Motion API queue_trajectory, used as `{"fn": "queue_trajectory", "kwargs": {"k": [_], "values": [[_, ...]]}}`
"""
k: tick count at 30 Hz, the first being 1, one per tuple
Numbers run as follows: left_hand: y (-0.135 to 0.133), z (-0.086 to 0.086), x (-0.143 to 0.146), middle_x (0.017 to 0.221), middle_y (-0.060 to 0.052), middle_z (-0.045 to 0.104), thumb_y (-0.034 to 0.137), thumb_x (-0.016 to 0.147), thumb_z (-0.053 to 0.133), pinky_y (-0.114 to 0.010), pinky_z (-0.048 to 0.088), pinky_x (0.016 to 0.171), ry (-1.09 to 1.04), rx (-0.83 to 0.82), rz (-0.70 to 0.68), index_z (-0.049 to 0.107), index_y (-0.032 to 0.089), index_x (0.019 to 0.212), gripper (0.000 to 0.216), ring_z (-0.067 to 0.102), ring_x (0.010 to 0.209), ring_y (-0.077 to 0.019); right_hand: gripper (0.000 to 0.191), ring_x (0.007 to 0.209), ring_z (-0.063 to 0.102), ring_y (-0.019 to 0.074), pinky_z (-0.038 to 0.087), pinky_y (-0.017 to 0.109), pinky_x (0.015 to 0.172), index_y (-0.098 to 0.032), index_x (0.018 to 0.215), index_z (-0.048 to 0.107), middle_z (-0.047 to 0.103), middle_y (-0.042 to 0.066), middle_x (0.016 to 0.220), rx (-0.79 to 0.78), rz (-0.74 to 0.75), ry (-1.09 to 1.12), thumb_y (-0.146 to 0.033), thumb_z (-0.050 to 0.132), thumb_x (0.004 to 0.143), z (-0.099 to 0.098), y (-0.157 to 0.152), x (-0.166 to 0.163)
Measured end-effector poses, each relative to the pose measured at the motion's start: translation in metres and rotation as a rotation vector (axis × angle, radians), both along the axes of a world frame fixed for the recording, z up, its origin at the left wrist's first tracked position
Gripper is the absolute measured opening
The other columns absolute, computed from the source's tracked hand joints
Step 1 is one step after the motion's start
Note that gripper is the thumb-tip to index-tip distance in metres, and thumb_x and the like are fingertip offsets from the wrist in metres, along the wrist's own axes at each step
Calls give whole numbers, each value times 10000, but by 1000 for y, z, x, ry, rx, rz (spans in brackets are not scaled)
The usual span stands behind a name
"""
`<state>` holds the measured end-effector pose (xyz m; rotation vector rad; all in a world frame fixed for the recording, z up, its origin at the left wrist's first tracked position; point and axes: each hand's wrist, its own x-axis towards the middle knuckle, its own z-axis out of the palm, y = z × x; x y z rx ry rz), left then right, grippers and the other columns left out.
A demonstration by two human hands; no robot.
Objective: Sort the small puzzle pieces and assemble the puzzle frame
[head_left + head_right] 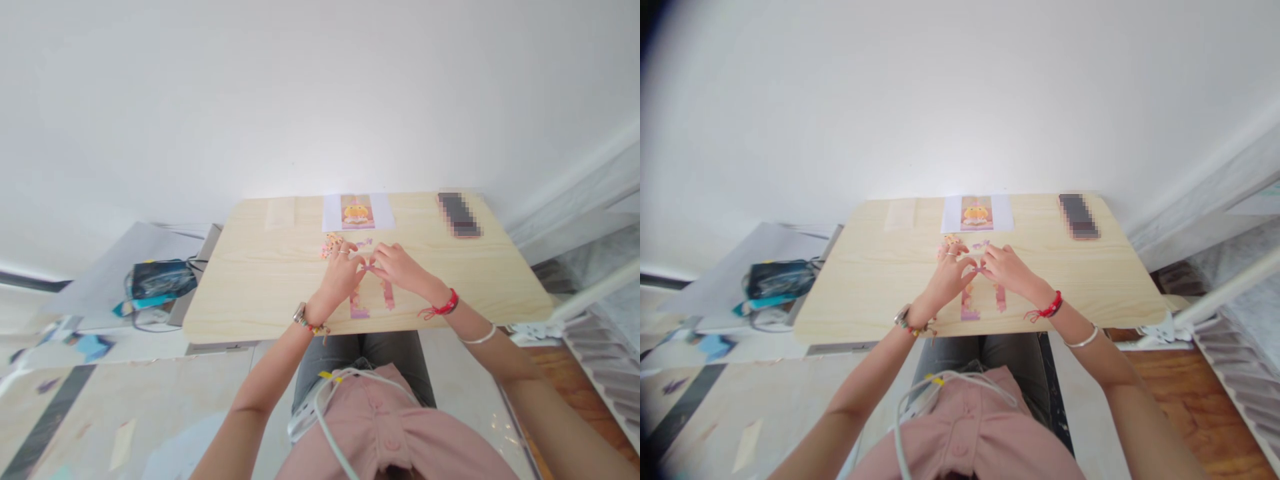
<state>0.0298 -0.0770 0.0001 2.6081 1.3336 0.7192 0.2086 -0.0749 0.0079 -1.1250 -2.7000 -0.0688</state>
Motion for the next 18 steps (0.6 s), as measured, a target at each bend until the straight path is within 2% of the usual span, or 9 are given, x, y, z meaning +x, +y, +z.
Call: {"fn": "queue_trajectory", "kwargs": {"k": [5,9,13,18], "values": [[-43,-8,2,1010,-97,476,179,724,601,-406,380,872,12,-44,-45,623,171,781,62,413,1030,-235,179,802,487,185,303,311,694,-134,812,550,538,74,816,-24,3,-32,-255,432,872,-12,-45,2],[-67,-16,3,910,-90,527,176,747,577,-386,392,844,28,-74,-81,617,166,764,44,429,1015,-221,180,830,483,188,301,317,695,-134,800,556,548,76,829,-51,-7,-69,-238,429,873,-21,-73,1],[-78,-24,4,818,-79,551,187,758,569,-385,384,845,24,-94,-74,617,163,740,57,430,1010,-220,160,814,482,178,301,317,692,-129,799,555,547,65,805,-66,-24,-83,-221,443,867,-25,-85,-1],[-81,-29,5,807,-77,554,193,762,562,-376,381,832,14,-104,-37,621,173,713,79,433,999,-217,150,791,482,179,298,320,689,-130,790,556,548,67,803,-55,-57,-90,-221,459,858,-25,-88,-5]]}}
